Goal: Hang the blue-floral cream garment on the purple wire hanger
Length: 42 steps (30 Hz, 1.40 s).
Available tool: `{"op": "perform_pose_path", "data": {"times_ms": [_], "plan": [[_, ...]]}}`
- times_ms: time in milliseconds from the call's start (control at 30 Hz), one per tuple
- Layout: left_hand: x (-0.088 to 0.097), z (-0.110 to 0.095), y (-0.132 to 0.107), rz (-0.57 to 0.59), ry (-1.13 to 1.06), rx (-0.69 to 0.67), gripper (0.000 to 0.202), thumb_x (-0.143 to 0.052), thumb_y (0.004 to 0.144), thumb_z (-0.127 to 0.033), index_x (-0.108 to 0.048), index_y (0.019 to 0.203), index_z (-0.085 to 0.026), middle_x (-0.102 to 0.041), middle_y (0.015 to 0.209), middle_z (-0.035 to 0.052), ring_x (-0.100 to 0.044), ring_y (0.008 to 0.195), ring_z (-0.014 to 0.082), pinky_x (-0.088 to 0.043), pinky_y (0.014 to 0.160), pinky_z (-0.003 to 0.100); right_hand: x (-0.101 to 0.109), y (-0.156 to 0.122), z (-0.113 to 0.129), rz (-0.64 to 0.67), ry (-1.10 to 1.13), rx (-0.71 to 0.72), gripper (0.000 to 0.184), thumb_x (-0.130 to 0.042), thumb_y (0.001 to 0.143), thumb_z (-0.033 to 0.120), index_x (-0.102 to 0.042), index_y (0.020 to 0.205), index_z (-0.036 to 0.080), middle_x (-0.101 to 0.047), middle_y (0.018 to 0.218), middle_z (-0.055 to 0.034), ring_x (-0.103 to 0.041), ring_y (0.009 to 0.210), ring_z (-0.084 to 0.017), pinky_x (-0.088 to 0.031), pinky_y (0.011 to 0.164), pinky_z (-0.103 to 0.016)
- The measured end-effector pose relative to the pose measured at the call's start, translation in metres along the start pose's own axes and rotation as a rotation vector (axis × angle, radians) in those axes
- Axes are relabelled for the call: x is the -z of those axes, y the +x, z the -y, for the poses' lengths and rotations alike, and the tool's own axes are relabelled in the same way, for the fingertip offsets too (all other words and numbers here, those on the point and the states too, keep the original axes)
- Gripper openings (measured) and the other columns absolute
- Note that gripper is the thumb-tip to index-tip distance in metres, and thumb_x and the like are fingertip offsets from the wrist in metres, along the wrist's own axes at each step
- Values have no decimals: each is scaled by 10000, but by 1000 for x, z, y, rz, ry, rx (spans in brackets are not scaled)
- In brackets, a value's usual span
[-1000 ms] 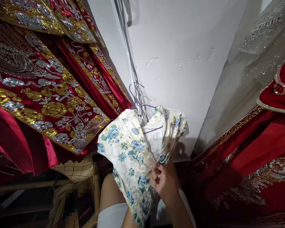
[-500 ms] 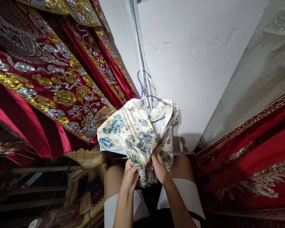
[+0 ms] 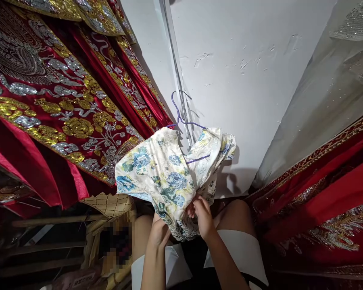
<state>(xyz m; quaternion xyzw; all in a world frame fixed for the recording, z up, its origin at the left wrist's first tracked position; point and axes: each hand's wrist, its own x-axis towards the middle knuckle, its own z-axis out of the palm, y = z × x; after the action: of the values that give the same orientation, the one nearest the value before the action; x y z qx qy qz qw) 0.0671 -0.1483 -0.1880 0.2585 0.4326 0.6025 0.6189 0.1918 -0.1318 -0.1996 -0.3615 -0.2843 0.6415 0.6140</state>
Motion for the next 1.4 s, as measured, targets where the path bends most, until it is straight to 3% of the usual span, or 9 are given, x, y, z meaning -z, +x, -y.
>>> {"op": "perform_pose_path", "data": {"times_ms": [133, 333, 400, 567, 633, 833, 1100, 1233, 1400], "plan": [[8, -3, 11, -44, -8, -98, 362, -797, 517, -229, -650, 848, -216, -710, 820, 37, -703, 905, 250, -540, 800, 326, 11, -3, 9, 11, -110, 81, 340, -669, 779, 433, -513, 577, 207, -454, 508, 26, -400, 479, -103, -320, 506, -266], [30, 13, 43, -656, -60, -584, 316, -709, 656, -224, -628, 961, -210, -628, 921, 10, -613, 853, 131, -469, 790, 244, 15, -2, 15, -31, -170, 108, 384, -642, 775, 443, -469, 531, 203, -411, 508, 29, -359, 469, -88, -278, 481, -252], [26, 21, 39, -588, 75, -647, 220, -704, 706, -236, -649, 915, -196, -630, 893, 14, -603, 837, 137, -471, 782, 245, 12, -2, 12, -29, -182, 72, 382, -645, 768, 465, -484, 543, 201, -403, 500, 33, -350, 466, -87, -263, 476, -247], [-4, 30, 16, 135, 524, -413, 311, -661, 809, -242, -692, 1115, -194, -710, 1042, 64, -652, 1000, 215, -499, 931, 332, 8, 1, 5, 73, -274, -19, 337, -659, 745, 478, -578, 609, 180, -442, 497, 31, -365, 474, -88, -261, 480, -238], [-11, 29, 12, 258, 551, -366, 310, -597, 856, -237, -667, 1154, -193, -713, 1038, 62, -657, 972, 205, -508, 908, 322, 8, 2, 4, 126, -320, -23, 317, -661, 740, 457, -601, 614, 172, -450, 492, 30, -376, 479, -87, -276, 488, -235], [-10, 35, 15, 149, 554, -363, 153, -605, 868, -300, -647, 945, -174, -653, 798, 12, -593, 723, 157, -473, 677, 244, 9, 4, 3, 171, -375, -25, 270, -617, 757, 428, -662, 695, 169, -552, 499, 12, -378, 421, -81, -292, 454, -228], [-25, 56, 10, 31, 625, -433, 173, -568, 918, -321, -661, 930, -175, -671, 797, 22, -611, 750, 168, -477, 730, 258, 24, 11, 22, 43, -398, 37, 281, -675, 748, 453, -651, 797, 177, -622, 587, -12, -454, 468, -109, -342, 461, -238], [-30, 60, 3, 56, 624, -428, 214, -560, 940, -337, -678, 1000, -168, -694, 881, 50, -631, 815, 181, -494, 766, 269, 32, 13, 11, -63, -392, 163, 391, -785, 713, 509, -596, 853, 196, -635, 655, -10, -572, 580, -151, -436, 543, -254], [-27, 61, 1, 48, 612, -454, 231, -562, 952, -352, -680, 1028, -168, -696, 925, 59, -641, 852, 182, -500, 800, 274, 32, 12, -1, 4, -423, 193, 425, -757, 779, 563, -577, 905, 199, -631, 703, -12, -604, 623, -158, -493, 601, -272]]}}
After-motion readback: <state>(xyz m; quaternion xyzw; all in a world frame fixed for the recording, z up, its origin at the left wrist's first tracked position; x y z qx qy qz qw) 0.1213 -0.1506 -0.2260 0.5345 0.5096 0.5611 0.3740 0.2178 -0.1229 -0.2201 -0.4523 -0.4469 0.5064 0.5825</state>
